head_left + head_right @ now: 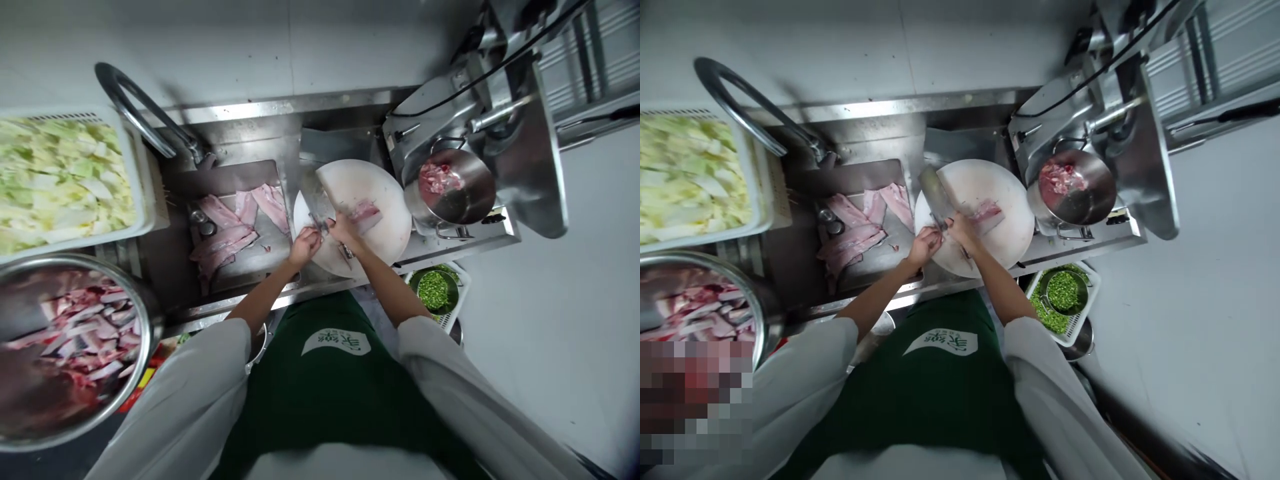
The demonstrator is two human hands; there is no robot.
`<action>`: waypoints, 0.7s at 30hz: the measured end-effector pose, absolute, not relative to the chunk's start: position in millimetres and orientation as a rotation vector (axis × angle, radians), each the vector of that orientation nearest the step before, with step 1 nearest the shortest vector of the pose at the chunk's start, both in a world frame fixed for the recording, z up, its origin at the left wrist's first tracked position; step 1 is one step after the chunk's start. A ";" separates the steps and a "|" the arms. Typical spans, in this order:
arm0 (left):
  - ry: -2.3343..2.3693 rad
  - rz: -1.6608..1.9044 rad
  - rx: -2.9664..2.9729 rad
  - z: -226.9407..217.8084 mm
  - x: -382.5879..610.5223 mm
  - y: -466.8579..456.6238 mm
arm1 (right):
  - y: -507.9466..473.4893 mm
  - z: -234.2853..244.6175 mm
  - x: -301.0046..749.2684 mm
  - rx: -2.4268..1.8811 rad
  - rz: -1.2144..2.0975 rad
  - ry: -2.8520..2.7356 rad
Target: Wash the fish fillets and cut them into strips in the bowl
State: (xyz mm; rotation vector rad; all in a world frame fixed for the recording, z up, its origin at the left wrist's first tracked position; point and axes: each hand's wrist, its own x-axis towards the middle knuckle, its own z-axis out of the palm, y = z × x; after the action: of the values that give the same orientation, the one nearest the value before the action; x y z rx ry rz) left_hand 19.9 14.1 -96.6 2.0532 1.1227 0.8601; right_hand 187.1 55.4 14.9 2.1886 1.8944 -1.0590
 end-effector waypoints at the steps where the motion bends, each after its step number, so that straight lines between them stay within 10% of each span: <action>1: 1.108 0.848 2.060 -96.7 20.8 8.6 | 58.4 13.6 184.3 2.222 -1.087 1.901; 12: 1.306 0.846 2.150 -69.3 57.8 -1.8 | 44.5 39.6 265.8 2.742 -0.968 1.904; 21: 1.376 -0.154 2.263 -31.1 164.9 66.3 | -112.2 35.0 388.0 3.058 -0.747 1.604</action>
State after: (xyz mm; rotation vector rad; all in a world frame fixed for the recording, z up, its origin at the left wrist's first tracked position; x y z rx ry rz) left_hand 164.9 66.3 -31.1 2.2629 1.3760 -0.1543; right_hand 388.0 -112.2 35.0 3.0584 1.6038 -0.7473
